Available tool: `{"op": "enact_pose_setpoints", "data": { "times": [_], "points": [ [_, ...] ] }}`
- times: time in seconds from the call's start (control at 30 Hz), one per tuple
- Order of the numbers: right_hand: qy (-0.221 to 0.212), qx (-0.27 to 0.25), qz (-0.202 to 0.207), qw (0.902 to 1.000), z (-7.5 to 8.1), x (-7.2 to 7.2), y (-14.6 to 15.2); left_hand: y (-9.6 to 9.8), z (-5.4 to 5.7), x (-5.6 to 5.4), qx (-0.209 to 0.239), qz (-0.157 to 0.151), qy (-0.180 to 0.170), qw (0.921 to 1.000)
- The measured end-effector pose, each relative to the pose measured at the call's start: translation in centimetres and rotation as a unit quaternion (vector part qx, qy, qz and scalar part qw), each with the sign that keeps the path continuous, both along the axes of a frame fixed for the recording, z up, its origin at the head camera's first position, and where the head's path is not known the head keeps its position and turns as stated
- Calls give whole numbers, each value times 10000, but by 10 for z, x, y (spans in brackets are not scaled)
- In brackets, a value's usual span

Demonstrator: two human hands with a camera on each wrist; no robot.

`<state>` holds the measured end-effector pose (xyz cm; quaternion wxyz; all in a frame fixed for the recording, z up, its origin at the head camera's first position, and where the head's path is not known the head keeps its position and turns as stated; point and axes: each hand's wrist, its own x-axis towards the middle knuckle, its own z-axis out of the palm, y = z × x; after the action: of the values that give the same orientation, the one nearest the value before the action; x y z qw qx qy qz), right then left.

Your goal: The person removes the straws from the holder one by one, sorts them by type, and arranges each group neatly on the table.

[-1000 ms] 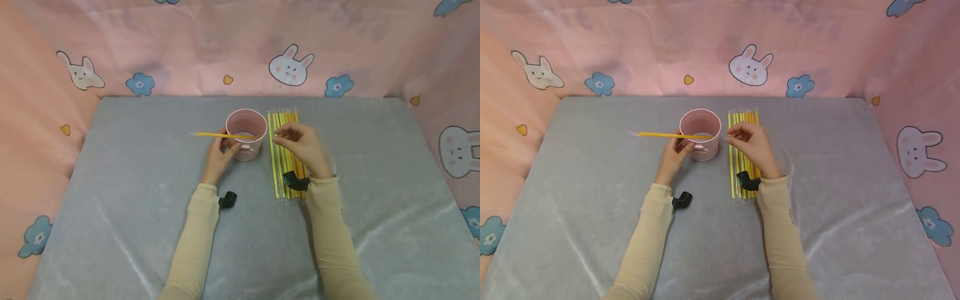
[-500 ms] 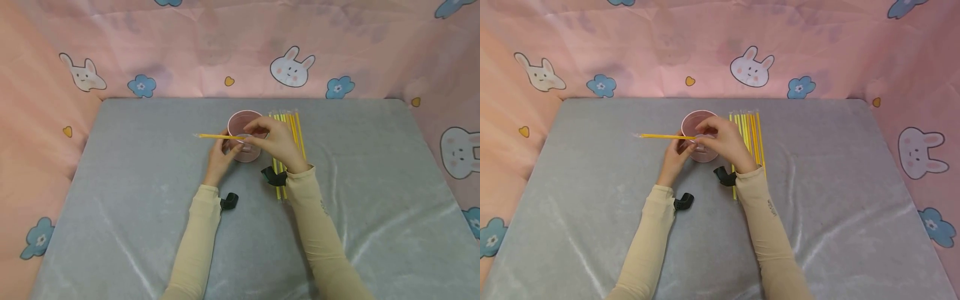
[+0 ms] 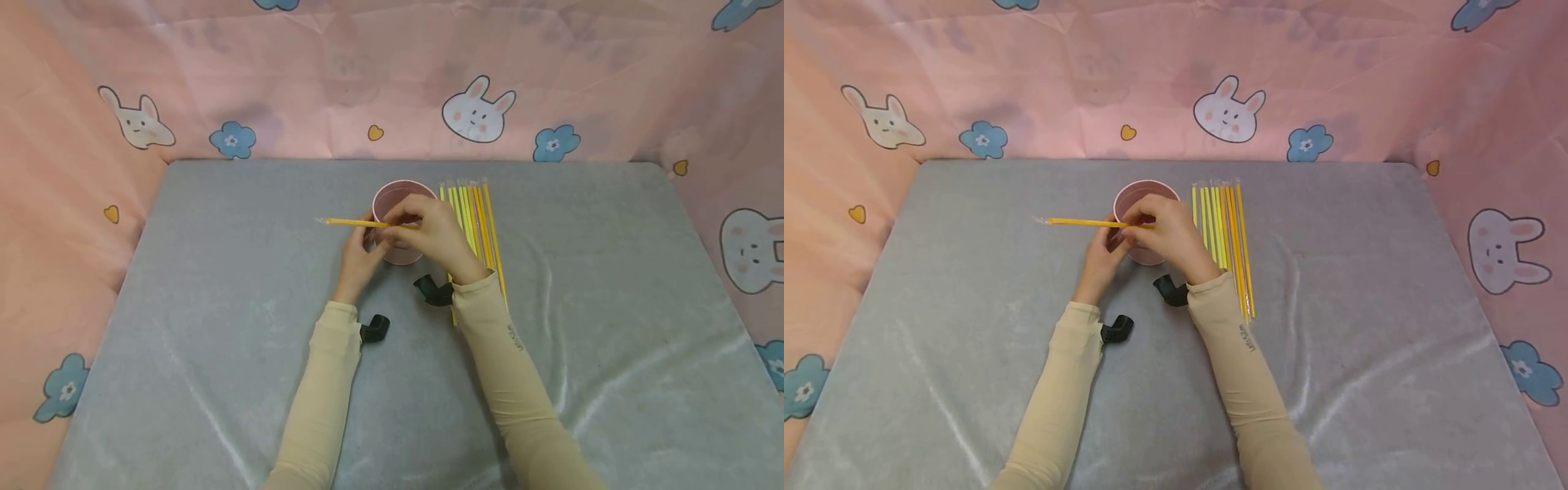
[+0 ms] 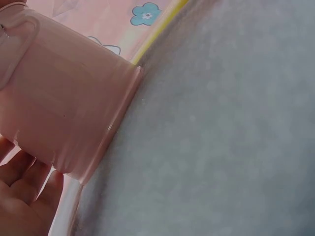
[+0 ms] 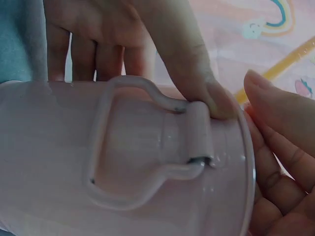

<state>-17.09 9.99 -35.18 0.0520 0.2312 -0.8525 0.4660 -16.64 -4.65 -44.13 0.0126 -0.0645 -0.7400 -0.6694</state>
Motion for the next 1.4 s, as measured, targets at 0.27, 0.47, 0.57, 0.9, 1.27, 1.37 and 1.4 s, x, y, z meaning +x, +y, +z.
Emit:
{"op": "enact_pose_setpoints", "data": {
  "times": [0.27, 0.47, 0.57, 0.9, 1.27, 1.37, 1.4],
  "points": [
    [209, 248, -37, 9995, -5, 0, -1, 0, -3, 2, 38, -42, -9, 10000],
    [361, -117, 58, 9993, -6, 2, 0, 0, -1, 2, -53, -133, -51, 9999],
    [406, -477, 71, 9980, -4, 5, 3, 0, 0, 2, 62, -204, -24, 9998],
    [424, -1842, 39, 9820, 4, 12, 16, 0, 0, 2, -103, -62, 35, 9999],
    [110, -2748, -438, 9604, 13, 19, 31, -1, 6, 3, -26, -115, 44, 9999],
    [-30, -3041, -486, 9514, 13, 21, 34, -1, 19, 7, 64, -171, 57, 9998],
    [-54, -3142, -498, 9480, 13, 22, 35, -1, 24, 9, 71, -178, 70, 9998]
  ]
}}
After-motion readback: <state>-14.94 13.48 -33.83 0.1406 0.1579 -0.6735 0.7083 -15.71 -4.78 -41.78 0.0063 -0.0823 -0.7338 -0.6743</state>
